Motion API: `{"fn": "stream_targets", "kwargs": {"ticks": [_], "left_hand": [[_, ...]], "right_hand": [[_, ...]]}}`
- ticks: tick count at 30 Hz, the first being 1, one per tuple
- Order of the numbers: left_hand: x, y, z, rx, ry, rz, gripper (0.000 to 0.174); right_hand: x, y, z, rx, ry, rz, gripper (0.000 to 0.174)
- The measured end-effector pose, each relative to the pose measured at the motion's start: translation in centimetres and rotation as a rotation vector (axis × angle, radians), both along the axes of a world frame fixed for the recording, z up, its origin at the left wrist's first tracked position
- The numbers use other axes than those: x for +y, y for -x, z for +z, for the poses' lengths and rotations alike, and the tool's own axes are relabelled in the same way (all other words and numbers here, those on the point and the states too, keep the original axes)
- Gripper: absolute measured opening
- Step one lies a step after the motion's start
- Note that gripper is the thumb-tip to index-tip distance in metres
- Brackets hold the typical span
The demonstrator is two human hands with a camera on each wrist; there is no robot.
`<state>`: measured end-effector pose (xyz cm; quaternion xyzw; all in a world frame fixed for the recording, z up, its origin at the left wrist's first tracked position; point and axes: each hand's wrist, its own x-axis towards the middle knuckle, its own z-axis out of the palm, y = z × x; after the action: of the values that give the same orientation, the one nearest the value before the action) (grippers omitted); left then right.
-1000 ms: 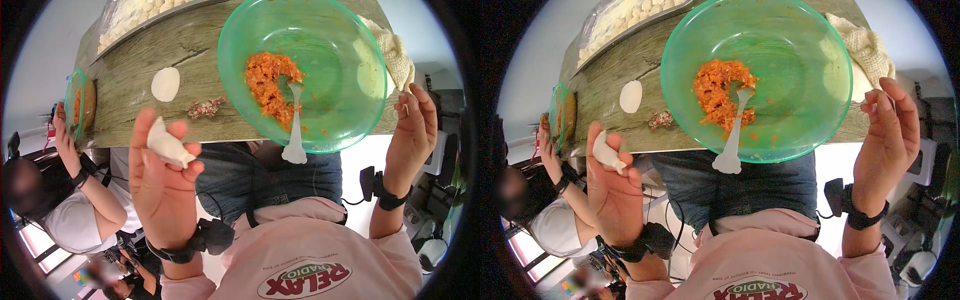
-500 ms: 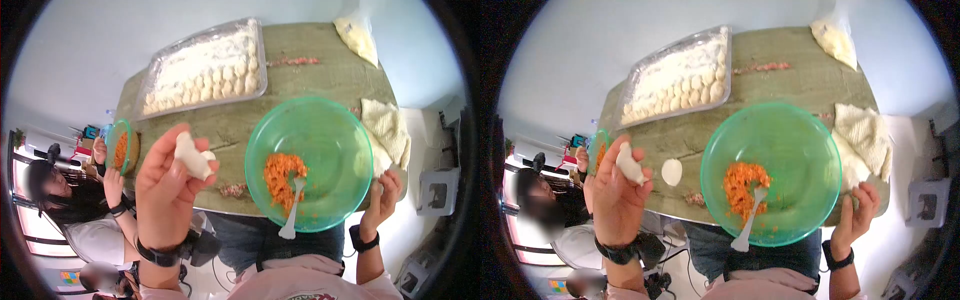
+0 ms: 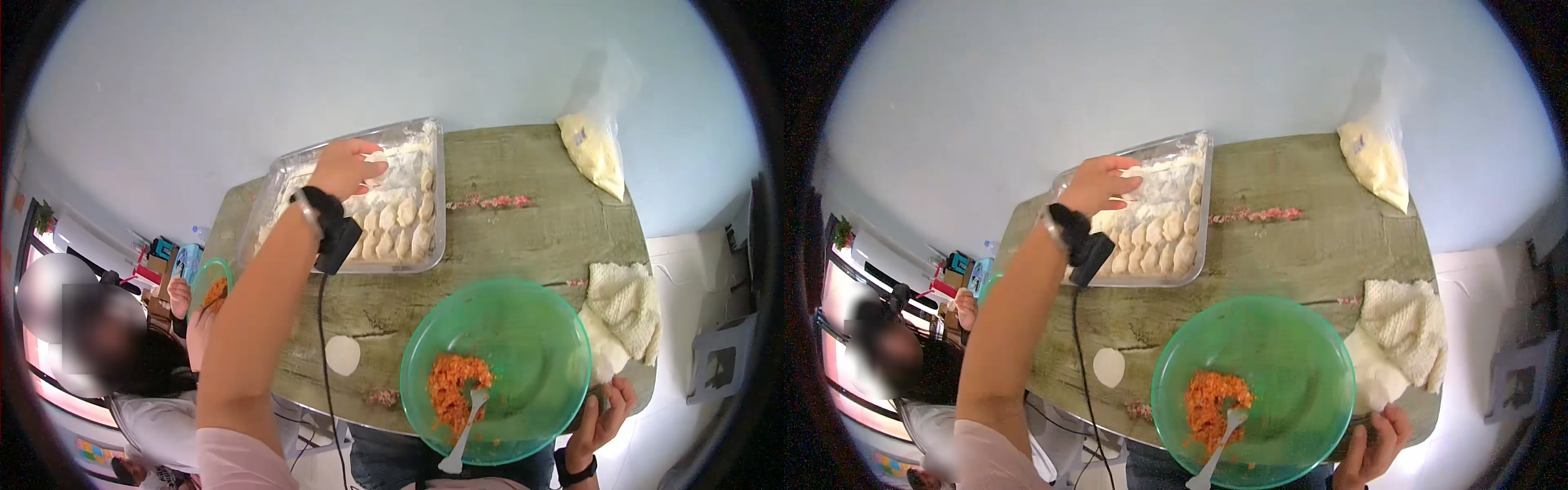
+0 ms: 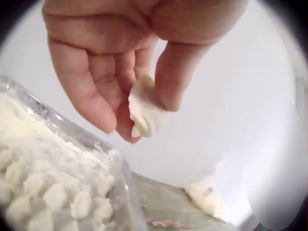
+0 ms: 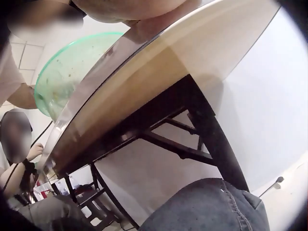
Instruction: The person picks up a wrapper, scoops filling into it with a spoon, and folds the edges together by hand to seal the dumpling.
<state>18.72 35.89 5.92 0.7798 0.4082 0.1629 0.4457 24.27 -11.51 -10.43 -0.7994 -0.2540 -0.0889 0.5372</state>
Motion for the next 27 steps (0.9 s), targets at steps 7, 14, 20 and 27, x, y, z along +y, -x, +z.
{"fn": "stream_targets", "kwargs": {"ticks": [7,14,20,27], "left_hand": [[6.2,-5.6,-7.9,0.46,-0.371,-0.061,0.034],[6.7,-7.8,-10.5,0.644,-0.422,-0.032,0.03],[6.0,-7.8,-9.6,0.698,-0.431,-0.153,0.035],[6.6,-7.4,-10.9,0.659,-0.395,-0.185,0.036]], "right_hand": [[-0.1,0.2,-0.6,0.018,0.043,-0.044,0.021],[0.1,-0.3,0.4,-0.115,0.173,0.041,0.018],[0.4,-0.3,0.4,-0.105,0.162,0.041,0.017],[0.8,-0.4,0.9,-0.108,0.174,0.04,0.016]]}}
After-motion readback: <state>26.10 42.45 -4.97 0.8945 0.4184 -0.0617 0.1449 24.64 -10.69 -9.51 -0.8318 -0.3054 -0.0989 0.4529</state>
